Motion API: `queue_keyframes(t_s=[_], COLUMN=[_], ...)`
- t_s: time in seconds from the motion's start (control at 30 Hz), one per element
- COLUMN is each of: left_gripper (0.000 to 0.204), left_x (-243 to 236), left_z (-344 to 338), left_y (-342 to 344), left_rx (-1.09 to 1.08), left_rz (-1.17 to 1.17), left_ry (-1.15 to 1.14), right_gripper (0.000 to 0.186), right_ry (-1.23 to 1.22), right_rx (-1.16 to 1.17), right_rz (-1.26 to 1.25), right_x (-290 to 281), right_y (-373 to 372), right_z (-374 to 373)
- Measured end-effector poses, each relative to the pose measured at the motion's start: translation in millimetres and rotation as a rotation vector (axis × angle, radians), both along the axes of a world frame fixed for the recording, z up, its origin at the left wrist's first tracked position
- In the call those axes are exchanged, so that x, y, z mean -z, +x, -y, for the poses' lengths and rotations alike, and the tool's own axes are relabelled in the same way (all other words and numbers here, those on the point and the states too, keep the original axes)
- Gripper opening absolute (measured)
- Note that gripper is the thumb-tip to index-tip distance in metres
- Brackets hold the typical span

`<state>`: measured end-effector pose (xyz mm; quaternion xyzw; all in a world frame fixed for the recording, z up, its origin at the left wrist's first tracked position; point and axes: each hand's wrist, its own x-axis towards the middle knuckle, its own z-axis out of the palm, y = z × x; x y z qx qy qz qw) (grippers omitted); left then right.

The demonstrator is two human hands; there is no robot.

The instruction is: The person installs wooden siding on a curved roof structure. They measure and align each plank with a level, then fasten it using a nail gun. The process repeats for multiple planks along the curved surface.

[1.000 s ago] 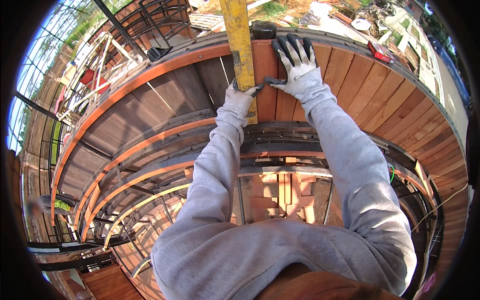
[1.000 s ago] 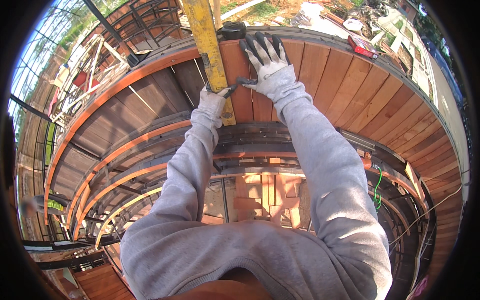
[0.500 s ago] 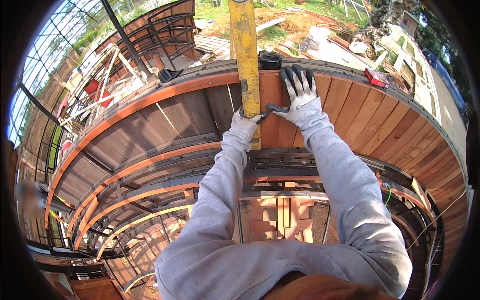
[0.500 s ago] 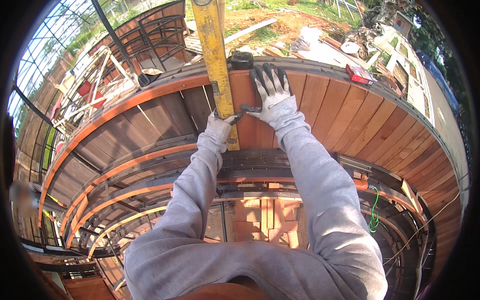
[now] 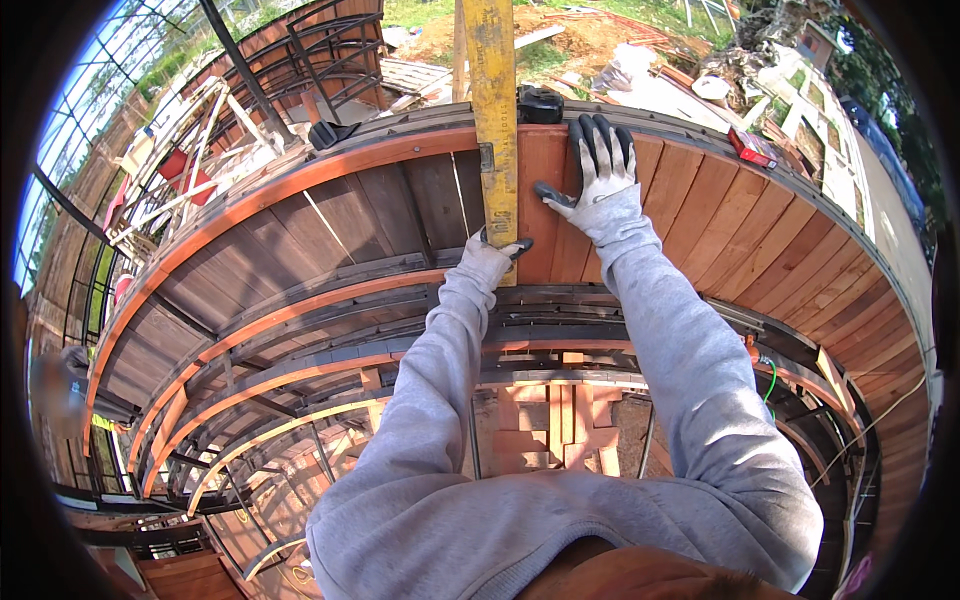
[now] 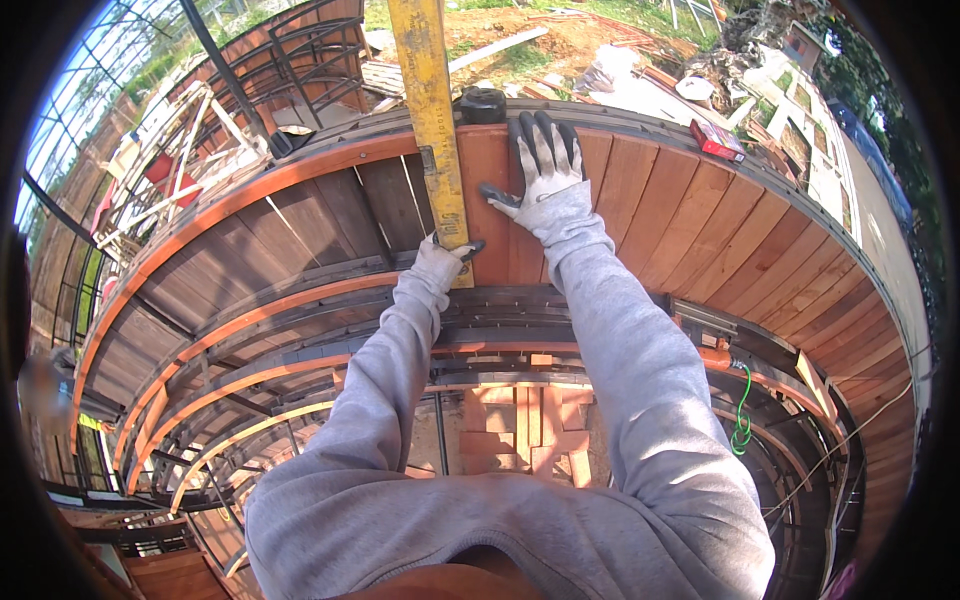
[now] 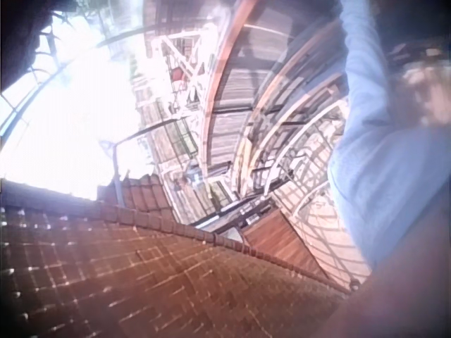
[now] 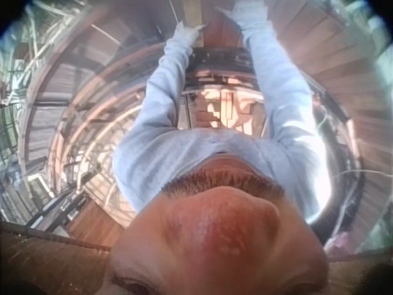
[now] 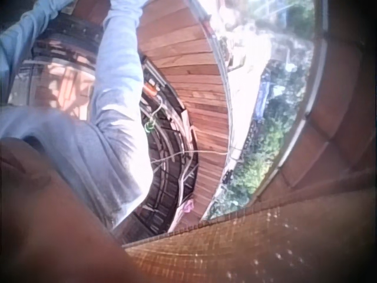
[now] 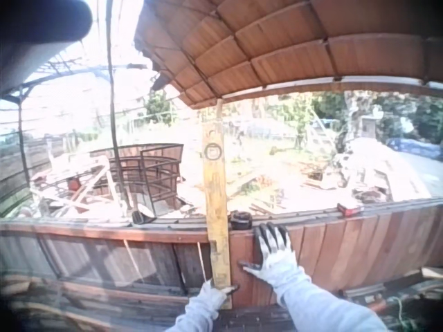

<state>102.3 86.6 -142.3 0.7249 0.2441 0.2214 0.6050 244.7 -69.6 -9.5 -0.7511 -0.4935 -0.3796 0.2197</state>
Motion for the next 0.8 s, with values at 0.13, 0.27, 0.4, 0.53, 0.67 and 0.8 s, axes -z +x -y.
queue_keyframes(t_s=[0.13, 0.27, 0.4, 0.53, 0.67, 0.8], left_gripper=[0.037, 0.035, 0.034, 0.036, 0.036, 0.034], left_x=[23.9, 26.0, 33.8, 38.4, 38.6, 30.5], left_z=[-0.6, -1.0, -4.2, -9.1, -7.7, -6.9], left_y=[-1.1, -3.1, 1.3, 4.8, 3.5, -1.5], left_rx=[0.02, 0.024, 0.036, 0.021, 0.031, 0.074], left_rz=[0.005, 0.017, 0.026, -0.002, 0.038, 0.032], left_ry=[0.07, 0.084, 0.081, 0.093, 0.105, 0.134], right_gripper=[0.092, 0.091, 0.096, 0.095, 0.094, 0.096], right_ry=[0.028, -0.005, 0.007, 0.008, -0.016, -0.132], right_rx=[-0.012, 0.039, 0.033, 0.029, 0.049, 0.117], right_rz=[0.024, 0.058, 0.062, 0.052, 0.056, -0.022], right_x=[3.4, 4.4, 0.1, 0.5, 0.0, -8.9], right_y=[3.8, 0.7, -1.2, 0.5, 3.1, 5.3], right_z=[-0.3, -0.2, 0.2, -2.1, -1.6, 2.5])
